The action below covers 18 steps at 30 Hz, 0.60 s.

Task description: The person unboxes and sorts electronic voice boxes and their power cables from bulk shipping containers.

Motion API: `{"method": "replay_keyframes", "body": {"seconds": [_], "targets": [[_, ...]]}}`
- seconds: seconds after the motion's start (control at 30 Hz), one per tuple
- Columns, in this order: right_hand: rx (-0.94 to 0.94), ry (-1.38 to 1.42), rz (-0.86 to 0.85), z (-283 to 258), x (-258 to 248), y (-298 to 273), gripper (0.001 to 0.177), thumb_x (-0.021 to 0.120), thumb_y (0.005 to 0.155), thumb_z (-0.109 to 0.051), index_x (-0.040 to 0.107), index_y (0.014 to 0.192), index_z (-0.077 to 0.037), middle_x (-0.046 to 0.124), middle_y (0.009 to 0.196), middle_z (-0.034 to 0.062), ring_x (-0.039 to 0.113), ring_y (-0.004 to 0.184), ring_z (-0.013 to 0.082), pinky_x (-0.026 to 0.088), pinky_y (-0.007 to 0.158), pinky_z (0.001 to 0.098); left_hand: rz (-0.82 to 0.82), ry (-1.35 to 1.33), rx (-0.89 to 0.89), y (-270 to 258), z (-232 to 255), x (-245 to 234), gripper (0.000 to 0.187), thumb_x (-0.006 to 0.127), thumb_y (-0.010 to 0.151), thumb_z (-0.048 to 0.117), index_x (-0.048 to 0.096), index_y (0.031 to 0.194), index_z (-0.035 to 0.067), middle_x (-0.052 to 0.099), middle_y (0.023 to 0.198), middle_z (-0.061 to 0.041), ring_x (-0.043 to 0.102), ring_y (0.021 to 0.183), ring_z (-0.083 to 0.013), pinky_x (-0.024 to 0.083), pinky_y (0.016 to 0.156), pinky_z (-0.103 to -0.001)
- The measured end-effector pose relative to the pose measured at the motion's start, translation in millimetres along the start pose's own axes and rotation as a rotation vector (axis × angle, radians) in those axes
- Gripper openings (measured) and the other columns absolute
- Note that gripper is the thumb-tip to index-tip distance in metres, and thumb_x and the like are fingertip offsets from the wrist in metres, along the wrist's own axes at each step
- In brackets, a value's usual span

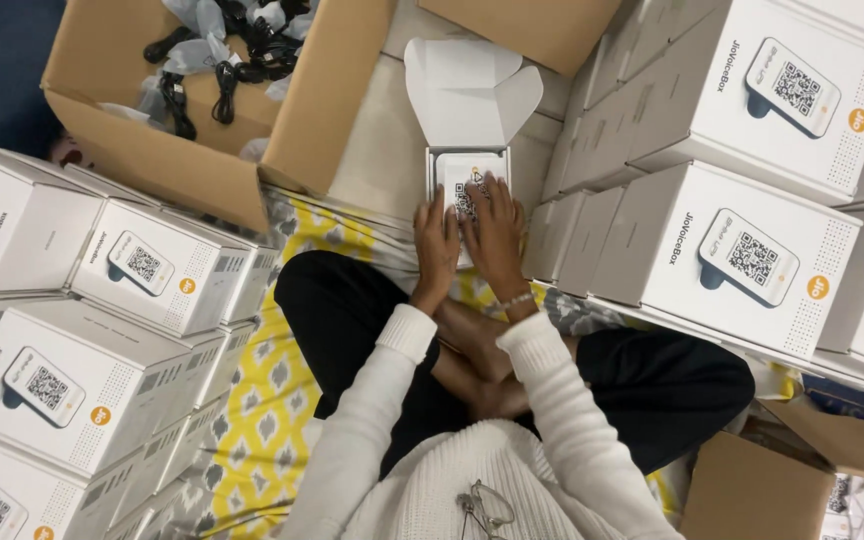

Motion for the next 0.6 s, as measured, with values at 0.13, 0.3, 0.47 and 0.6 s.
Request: {"method": "replay_keyframes", "body": {"seconds": [0.13,0.3,0.47,0.6], "targets": [[0.033,-0.246,0.000,24.0,35.5,31.3,0.053,0.051,0.106,-0.032,0.046,0.155,-0.013,0.029,0.168,0.0184,0.025,0.154,0.0386,0.026,0.114,0.0627,0.039,0.497,0.025,26.1,-5.1,-3.0,0.046,0.066,0.098,0.020,0.058,0.140,0.006,0.052,0.131,-0.021,0.051,0.115,-0.0370,0.038,0.102,-0.049],[0.039,-0.320,-0.074,28.5,39.2,34.9,0.053,0.045,0.108,-0.036,0.043,0.158,-0.017,0.026,0.170,0.0123,0.023,0.157,0.0337,0.026,0.115,0.0668,0.179,0.252,0.113,73.7,-54.7,-5.3,0.061,0.069,0.098,0.027,0.046,0.149,0.002,0.045,0.146,-0.026,0.044,0.135,-0.0420,0.034,0.114,-0.052],[0.050,-0.302,-0.092,22.2,36.4,42.2,0.054,0.045,0.108,-0.037,0.042,0.159,-0.019,0.026,0.171,0.0088,0.023,0.157,0.0294,0.028,0.111,0.0663,0.167,0.078,-0.008,169.4,-72.3,4.5,0.076,0.072,0.099,0.035,0.032,0.152,-0.002,0.043,0.149,-0.032,0.050,0.134,-0.0453,0.041,0.111,-0.049],[0.092,-0.284,-0.128,25.7,35.3,41.1,0.053,0.044,0.107,-0.037,0.042,0.158,-0.022,0.027,0.170,0.0070,0.024,0.157,0.0275,0.029,0.109,0.0653,0.204,0.155,-0.105,201.9,-112.4,14.7,0.051,0.064,0.103,0.033,0.054,0.130,-0.009,0.066,0.116,-0.032,0.065,0.106,-0.0446,0.052,0.094,-0.049]]}}
Point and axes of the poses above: each hand's wrist, its own y-axis towards the middle knuckle, its own x-axis out of the palm, z = x × y, the point moved 6 cm from there along y, towards the middle knuckle
